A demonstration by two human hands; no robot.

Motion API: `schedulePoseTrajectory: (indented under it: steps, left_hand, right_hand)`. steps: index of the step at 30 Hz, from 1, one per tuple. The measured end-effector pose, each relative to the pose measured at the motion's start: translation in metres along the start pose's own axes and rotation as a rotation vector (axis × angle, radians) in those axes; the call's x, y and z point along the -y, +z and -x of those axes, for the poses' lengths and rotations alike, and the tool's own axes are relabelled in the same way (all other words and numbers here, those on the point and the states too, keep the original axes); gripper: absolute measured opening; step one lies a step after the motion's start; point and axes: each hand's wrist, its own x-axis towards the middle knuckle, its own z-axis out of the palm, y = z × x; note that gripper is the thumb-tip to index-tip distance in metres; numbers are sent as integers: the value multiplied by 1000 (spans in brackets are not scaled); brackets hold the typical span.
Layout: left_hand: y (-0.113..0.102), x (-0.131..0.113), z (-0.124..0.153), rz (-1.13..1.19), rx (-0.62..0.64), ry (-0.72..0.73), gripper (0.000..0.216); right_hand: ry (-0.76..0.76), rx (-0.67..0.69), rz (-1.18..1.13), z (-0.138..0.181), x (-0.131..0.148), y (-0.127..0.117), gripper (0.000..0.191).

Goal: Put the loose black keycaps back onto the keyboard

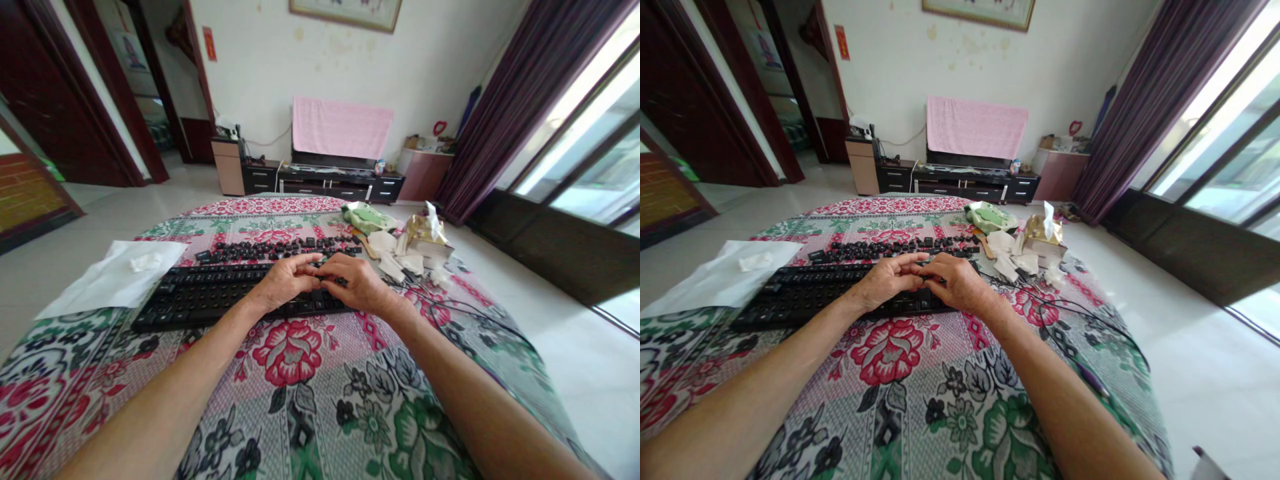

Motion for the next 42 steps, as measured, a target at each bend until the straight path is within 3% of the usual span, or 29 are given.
schedulePoseTrajectory:
  steps: [8, 12, 16, 42]
  left_hand:
    - [-2, 4, -3, -269, -71, 78, 38]
    - [-4, 9, -4, -376, -99, 112, 33]
    - [-4, 10, -4, -394, -98, 116, 33]
    - [-4, 20, -7, -464, -62, 124, 32]
  right_hand:
    - [227, 161, 51, 2, 0, -10, 18]
    - [215, 337, 25, 6, 0, -15, 17]
    - [228, 428, 35, 6, 3, -13, 17]
    - [239, 478, 36, 6, -10, -3, 17]
